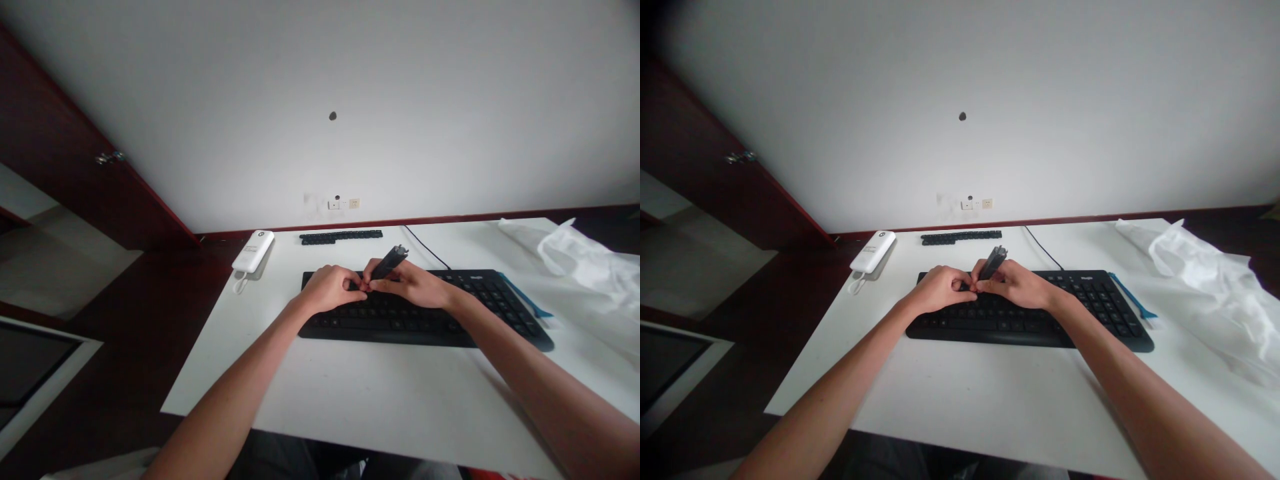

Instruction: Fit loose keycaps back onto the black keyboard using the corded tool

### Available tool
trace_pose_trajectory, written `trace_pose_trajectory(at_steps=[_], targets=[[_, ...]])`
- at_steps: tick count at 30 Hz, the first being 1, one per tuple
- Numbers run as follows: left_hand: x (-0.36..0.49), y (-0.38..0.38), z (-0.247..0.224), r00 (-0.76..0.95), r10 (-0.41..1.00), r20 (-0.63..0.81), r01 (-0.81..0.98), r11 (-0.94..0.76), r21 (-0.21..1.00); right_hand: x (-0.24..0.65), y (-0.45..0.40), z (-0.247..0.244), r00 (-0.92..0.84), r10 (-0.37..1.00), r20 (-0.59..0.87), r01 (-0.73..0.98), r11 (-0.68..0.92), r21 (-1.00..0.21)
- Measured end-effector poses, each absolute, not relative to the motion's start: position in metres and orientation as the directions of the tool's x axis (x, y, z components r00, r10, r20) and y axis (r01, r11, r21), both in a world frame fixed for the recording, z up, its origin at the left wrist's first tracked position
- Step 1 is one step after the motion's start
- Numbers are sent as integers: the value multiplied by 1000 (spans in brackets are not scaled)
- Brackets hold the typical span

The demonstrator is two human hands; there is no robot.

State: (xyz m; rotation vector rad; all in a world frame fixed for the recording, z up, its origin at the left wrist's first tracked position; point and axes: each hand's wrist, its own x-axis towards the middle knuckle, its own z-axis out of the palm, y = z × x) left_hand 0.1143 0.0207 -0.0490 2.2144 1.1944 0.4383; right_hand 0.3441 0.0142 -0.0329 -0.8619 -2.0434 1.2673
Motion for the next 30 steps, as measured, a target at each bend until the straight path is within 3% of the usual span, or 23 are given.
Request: trace_pose_trajectory(at_steps=[10,17,30], targets=[[115,19,-49,543,840,3,652,-424,628,354,23,-43,-704,703,98,110,244,-963],[116,19,-50,548,836,20,626,-426,653,352,23,-42,-648,758,81,121,208,-971],[116,22,-57,553,818,158,414,-435,800,350,29,-54,-514,847,134,71,198,-978]])
